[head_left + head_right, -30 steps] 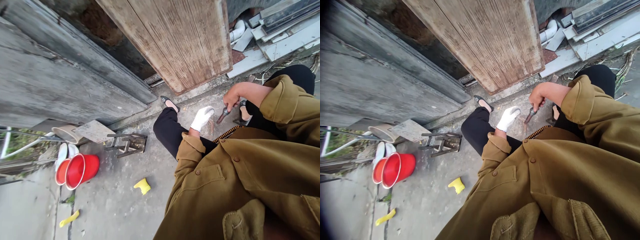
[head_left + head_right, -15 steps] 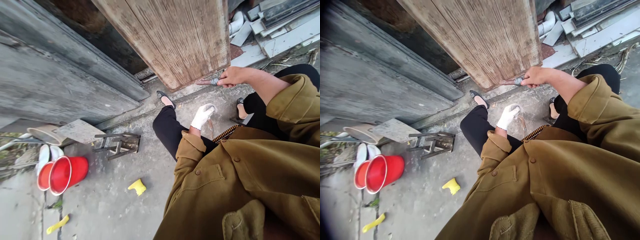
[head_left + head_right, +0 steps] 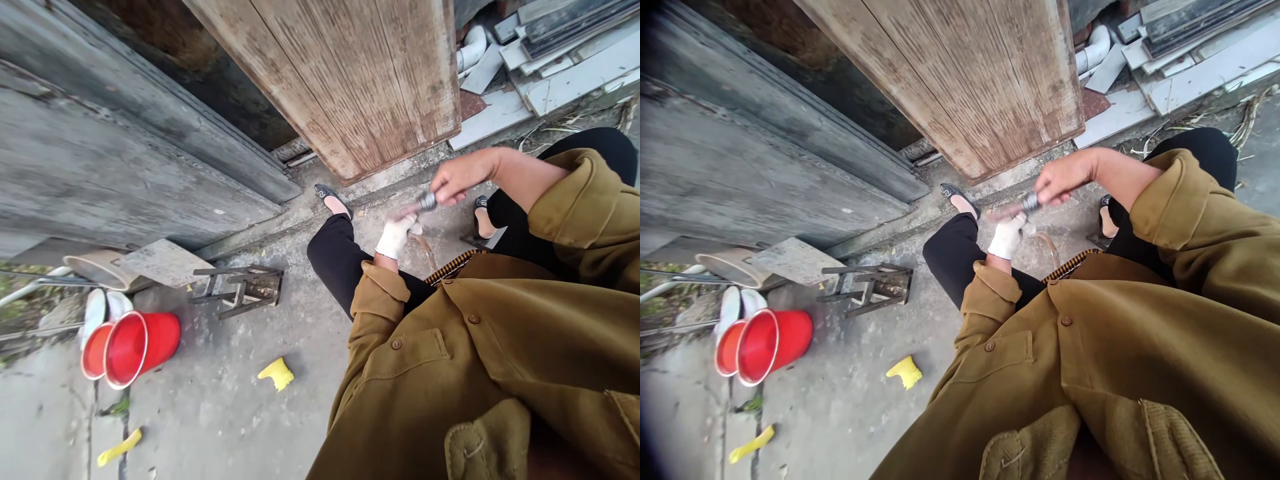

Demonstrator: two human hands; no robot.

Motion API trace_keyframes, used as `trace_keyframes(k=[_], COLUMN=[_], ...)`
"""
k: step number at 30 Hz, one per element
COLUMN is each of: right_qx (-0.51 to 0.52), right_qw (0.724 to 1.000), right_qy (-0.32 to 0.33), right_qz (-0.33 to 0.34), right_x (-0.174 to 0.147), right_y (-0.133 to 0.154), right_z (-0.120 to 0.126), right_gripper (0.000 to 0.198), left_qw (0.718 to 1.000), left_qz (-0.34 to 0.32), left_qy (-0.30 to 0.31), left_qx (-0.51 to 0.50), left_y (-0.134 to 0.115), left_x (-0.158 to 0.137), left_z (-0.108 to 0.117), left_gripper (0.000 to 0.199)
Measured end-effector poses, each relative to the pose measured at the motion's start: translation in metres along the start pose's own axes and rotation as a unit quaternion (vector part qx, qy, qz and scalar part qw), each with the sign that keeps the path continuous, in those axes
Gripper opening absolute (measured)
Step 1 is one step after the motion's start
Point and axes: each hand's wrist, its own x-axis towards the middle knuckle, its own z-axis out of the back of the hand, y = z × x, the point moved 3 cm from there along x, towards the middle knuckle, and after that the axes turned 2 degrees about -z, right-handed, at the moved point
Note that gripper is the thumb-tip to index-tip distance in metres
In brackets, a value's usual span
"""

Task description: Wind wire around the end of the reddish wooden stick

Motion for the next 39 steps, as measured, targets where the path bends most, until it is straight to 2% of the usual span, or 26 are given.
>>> trace_keyframes(k=[1,2,4,6,8,11,13,15,18,20,23,24,26,28,30,31,34,37,39], right_qx=[0.069,0.135,0.218,0.214,0.128,-0.116,-0.272,-0.349,-0.334,-0.282,-0.196,-0.169,-0.108,-0.013,0.076,0.092,0.027,-0.125,-0.236], right_qw=[0.994,0.976,0.93,0.904,0.903,0.903,0.878,0.863,0.884,0.913,0.952,0.962,0.987,0.998,0.973,0.959,0.94,0.926,0.905], right_qy=[-0.083,-0.161,-0.287,-0.369,-0.409,-0.39,-0.336,-0.274,-0.162,-0.068,0.07,0.095,0.07,-0.053,-0.197,-0.251,-0.339,-0.328,-0.295], right_qz=[0.033,0.058,0.065,0.035,-0.026,-0.142,-0.205,-0.24,-0.283,-0.288,-0.226,-0.193,-0.101,0.019,0.094,0.094,-0.006,-0.137,-0.194], right_x=[-0.005,-0.009,-0.013,-0.011,-0.005,0.008,0.016,0.023,0.029,0.029,0.021,0.017,0.008,0.0,-0.007,-0.008,-0.002,0.011,0.02], right_y=[0.002,0.001,-0.007,-0.017,-0.026,-0.032,-0.032,-0.033,-0.037,-0.038,-0.029,-0.024,-0.011,0.001,0.004,0.002,-0.01,-0.018,-0.02], right_z=[0.011,0.022,0.037,0.046,0.05,0.05,0.045,0.037,0.019,0.005,-0.013,-0.016,-0.012,0.001,0.018,0.025,0.036,0.037,0.033], right_gripper=[0.017,0.018,0.02,0.024,0.03,0.037,0.037,0.037,0.031,0.029,0.031,0.029,0.025,0.025,0.026,0.028,0.034,0.038,0.036], left_qw=[0.998,0.994,0.986,0.985,0.987,0.992,0.994,0.994,0.994,0.995,0.995,0.994,0.989,0.984,0.986,0.99,0.997,1.0,0.999], left_qz=[-0.009,-0.017,-0.017,-0.002,0.006,0.009,0.008,0.003,-0.011,-0.016,-0.019,-0.02,-0.023,-0.031,-0.039,-0.039,-0.013,0.014,0.016], left_qy=[-0.012,-0.017,-0.005,0.016,0.031,0.033,0.026,0.024,0.022,0.01,-0.036,-0.057,-0.111,-0.136,-0.113,-0.086,-0.033,-0.017,-0.013], left_qx=[-0.054,-0.104,-0.167,-0.173,-0.155,-0.119,-0.109,-0.108,-0.104,-0.099,-0.089,-0.087,-0.093,-0.108,-0.113,-0.106,-0.061,0.009,0.044], left_y=[0.0,0.0,-0.001,-0.003,-0.006,-0.009,-0.011,-0.012,-0.013,-0.012,-0.007,-0.005,-0.002,0.0,-0.003,-0.005,-0.012,-0.02,-0.028], left_x=[0.0,0.0,0.001,0.001,0.001,0.0,-0.001,-0.002,-0.003,-0.003,-0.001,0.0,0.002,0.003,0.004,0.004,0.003,0.0,-0.003], left_z=[0.001,0.0,-0.002,-0.006,-0.009,-0.01,-0.008,-0.005,0.0,0.004,0.011,0.013,0.016,0.015,0.011,0.008,0.0,-0.005,-0.008], left_gripper=[0.053,0.054,0.056,0.058,0.058,0.056,0.056,0.055,0.05,0.046,0.043,0.042,0.042,0.041,0.042,0.042,0.039,0.027,0.016])
